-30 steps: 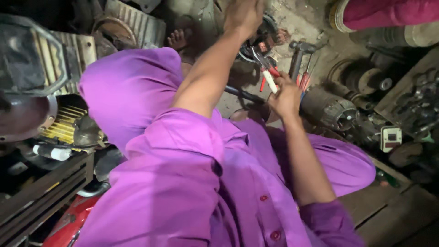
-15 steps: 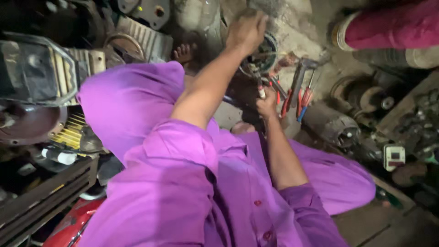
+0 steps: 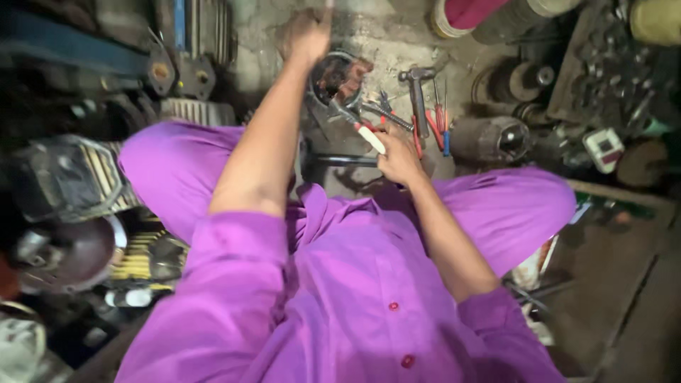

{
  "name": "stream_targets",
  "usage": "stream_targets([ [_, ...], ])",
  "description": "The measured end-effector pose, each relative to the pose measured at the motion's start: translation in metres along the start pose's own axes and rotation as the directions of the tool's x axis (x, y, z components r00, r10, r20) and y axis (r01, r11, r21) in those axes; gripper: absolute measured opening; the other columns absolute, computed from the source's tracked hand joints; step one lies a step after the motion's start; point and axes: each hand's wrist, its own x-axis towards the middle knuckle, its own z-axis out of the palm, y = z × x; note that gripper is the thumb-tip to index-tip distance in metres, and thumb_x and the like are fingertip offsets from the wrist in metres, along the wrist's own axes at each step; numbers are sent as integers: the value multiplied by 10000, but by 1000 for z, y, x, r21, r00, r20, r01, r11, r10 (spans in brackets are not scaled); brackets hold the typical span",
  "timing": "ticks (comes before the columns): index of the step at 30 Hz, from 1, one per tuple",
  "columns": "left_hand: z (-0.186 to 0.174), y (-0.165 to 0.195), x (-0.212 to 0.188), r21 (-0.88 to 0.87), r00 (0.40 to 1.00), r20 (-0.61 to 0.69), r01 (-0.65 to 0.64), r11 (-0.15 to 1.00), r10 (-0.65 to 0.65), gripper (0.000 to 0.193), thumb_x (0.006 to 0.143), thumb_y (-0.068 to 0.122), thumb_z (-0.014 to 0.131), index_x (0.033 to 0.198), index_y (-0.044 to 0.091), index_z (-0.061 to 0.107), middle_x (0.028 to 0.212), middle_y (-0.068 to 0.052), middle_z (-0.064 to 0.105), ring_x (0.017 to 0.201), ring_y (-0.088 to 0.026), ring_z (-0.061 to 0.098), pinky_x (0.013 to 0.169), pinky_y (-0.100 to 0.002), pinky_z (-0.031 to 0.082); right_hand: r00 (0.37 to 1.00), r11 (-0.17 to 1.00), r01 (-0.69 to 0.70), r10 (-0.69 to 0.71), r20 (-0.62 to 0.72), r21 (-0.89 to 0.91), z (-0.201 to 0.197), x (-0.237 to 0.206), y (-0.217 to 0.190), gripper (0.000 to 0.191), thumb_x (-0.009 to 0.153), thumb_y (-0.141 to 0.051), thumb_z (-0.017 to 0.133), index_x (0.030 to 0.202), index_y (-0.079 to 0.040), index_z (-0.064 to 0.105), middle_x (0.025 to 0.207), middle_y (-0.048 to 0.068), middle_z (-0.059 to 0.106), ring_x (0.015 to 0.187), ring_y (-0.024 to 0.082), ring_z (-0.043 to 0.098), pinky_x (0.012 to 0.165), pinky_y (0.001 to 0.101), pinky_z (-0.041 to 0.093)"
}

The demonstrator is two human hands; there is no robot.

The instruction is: The person sits on the floor and uses pliers and a hammer to remove copper windings from a motor stator. They repeatedly strike the stator and pull out wire segments, then place the stator on a metal plate and continue extracting windings.

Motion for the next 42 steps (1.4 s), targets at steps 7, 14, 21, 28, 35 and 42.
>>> stream_targets([
  [7,-20,54,-64,260,875,478,-229,938,81,807,853,754,614,1010,-32,714,1080,-285,671,1062,-418,653,891,-478,528,1000,982,14,-16,-11,-186,11,0,-19,464,749,-53,649,1199,-142,717,1193,147,628,1149,368,587,920,541,436],
  [14,-14,1,-64,57,932,289,-245,968,219,521,976,541,659,1031,39,787,927,-219,737,863,-367,708,762,-453,544,983,983,-176,179,52,-52,29,-16,-12,575,783,-61,636,1319,-251,715,1176,204,614,1116,395,588,902,512,486],
  [21,-19,-33,-82,-534,843,536,303,790,39,301,1048,349,613,1094,113,794,775,-9,709,493,-110,495,437,-309,350,789,331,-613,303,535,718,13,-9,10,807,673,-2,560,1457,-196,549,1223,72,668,991,226,677,723,441,602],
  [28,-15,-41,-94,-546,885,423,77,834,195,283,1042,343,623,1066,102,770,881,3,736,770,-106,597,718,-273,452,784,94,-620,46,618,779,9,28,5,793,721,-53,587,1509,-89,511,1201,111,681,1131,289,687,842,559,600],
  [35,-14,-46,-96,-433,920,365,34,901,141,427,1037,428,538,1073,51,736,967,-69,717,871,-183,593,817,-346,486,821,-105,-568,-131,555,816,15,32,12,805,738,-104,598,1529,-98,446,1296,177,657,1188,345,659,869,657,567],
  [42,-16,-24,-85,-327,953,274,-33,944,128,645,975,631,455,1069,52,721,983,-128,758,952,-243,700,883,-377,515,796,-169,-597,-248,553,784,10,46,16,741,763,-146,586,1495,-104,479,1384,233,623,1265,407,618,860,679,559],
])
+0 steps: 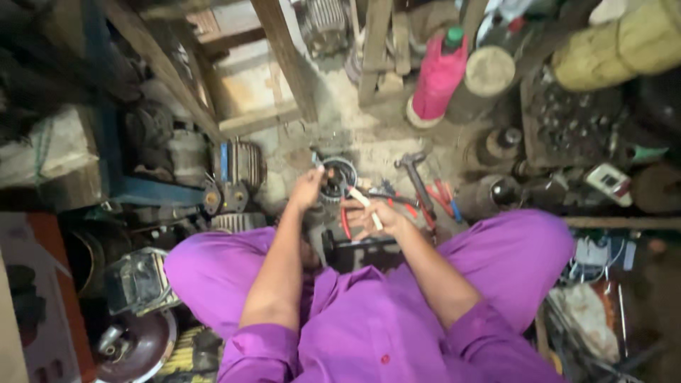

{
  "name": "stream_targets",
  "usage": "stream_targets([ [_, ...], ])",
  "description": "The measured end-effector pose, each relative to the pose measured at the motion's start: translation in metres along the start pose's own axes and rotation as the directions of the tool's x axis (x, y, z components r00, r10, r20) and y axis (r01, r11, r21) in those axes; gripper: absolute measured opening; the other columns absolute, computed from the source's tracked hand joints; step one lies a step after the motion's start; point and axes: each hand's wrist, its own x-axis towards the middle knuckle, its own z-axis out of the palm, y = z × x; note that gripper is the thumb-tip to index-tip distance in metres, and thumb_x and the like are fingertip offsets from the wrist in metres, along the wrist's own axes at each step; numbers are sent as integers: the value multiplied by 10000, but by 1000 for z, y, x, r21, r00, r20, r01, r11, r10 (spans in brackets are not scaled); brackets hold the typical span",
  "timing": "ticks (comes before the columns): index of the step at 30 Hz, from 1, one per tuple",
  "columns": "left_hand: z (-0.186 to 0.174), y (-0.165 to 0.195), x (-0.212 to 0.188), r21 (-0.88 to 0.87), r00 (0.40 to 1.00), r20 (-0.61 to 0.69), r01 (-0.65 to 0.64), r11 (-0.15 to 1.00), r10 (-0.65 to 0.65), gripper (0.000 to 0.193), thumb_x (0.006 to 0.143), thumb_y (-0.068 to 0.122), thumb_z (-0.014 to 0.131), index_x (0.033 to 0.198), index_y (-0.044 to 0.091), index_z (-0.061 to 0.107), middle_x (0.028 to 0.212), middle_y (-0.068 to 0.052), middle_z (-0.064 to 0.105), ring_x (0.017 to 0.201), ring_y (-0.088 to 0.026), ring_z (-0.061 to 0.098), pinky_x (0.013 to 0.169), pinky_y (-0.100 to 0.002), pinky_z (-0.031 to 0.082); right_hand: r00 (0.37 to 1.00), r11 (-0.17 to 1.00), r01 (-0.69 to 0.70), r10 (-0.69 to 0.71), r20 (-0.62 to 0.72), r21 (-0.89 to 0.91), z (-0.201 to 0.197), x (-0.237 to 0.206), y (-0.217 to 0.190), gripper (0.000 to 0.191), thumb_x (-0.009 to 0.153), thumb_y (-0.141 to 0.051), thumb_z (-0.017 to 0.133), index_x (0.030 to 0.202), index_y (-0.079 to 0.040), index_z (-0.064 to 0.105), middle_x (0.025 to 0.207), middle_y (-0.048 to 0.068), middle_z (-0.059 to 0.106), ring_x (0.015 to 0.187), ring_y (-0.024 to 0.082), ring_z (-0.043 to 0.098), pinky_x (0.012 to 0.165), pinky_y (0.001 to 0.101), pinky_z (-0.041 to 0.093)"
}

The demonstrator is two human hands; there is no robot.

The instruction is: The person sits on the floor and uses pliers and a hammer to remove copper windings from a motor stator. They repeatedly strike the stator and pull out wire segments, then place the stator on a metal plate and continue extracting windings.

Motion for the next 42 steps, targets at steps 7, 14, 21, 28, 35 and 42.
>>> stream_targets([
  [7,0,-5,-9,156,998,-56,15,988,-6,696,1022,614,392,1038,19,751,992,-217,745,972,-337,695,885,-420,510,966,986,60,-96,-239,-154,-3,10,12,218,762,-9,585,973,-60,596,1142,188,678,966,306,693,792,498,603],
  [14,-5,-25,-12,-168,992,-91,-102,981,88,644,1046,568,441,1096,11,760,1020,-142,762,962,-261,673,901,-382,513,797,299,-52,-562,-220,-953,-10,22,37,135,713,1,653,818,-50,585,826,124,650,728,240,627,629,400,532],
  [21,-15,-20,-15,-513,998,40,59,856,-45,545,1055,516,458,1083,54,745,902,-40,748,680,-144,619,636,-304,509,889,577,-25,-361,-283,-816,3,13,21,381,695,-22,643,1070,-83,616,997,69,645,905,239,625,754,383,524],
  [28,-65,67,-28,-824,992,-101,-39,566,-78,485,1062,531,411,1071,116,662,688,20,504,601,-156,550,558,-350,487,931,797,232,-349,-111,-558,34,-44,-26,863,651,-25,586,1503,-79,460,1437,90,601,1294,194,617,990,301,555],
  [35,-133,136,-62,-989,996,73,66,129,51,373,1020,470,401,856,160,528,681,-6,468,675,-210,527,640,-378,480,401,619,-281,-618,-676,-733,-4,-18,-9,283,924,-182,680,1044,74,698,791,82,631,681,187,541,617,423,439],
  [42,-117,124,-39,-991,980,121,129,-41,157,278,1071,348,500,856,171,492,753,4,478,716,-174,512,674,-342,452,365,295,-519,-773,-520,-802,-25,-4,6,347,1003,-324,545,1090,-36,719,942,230,751,946,369,719,879,438,509],
])
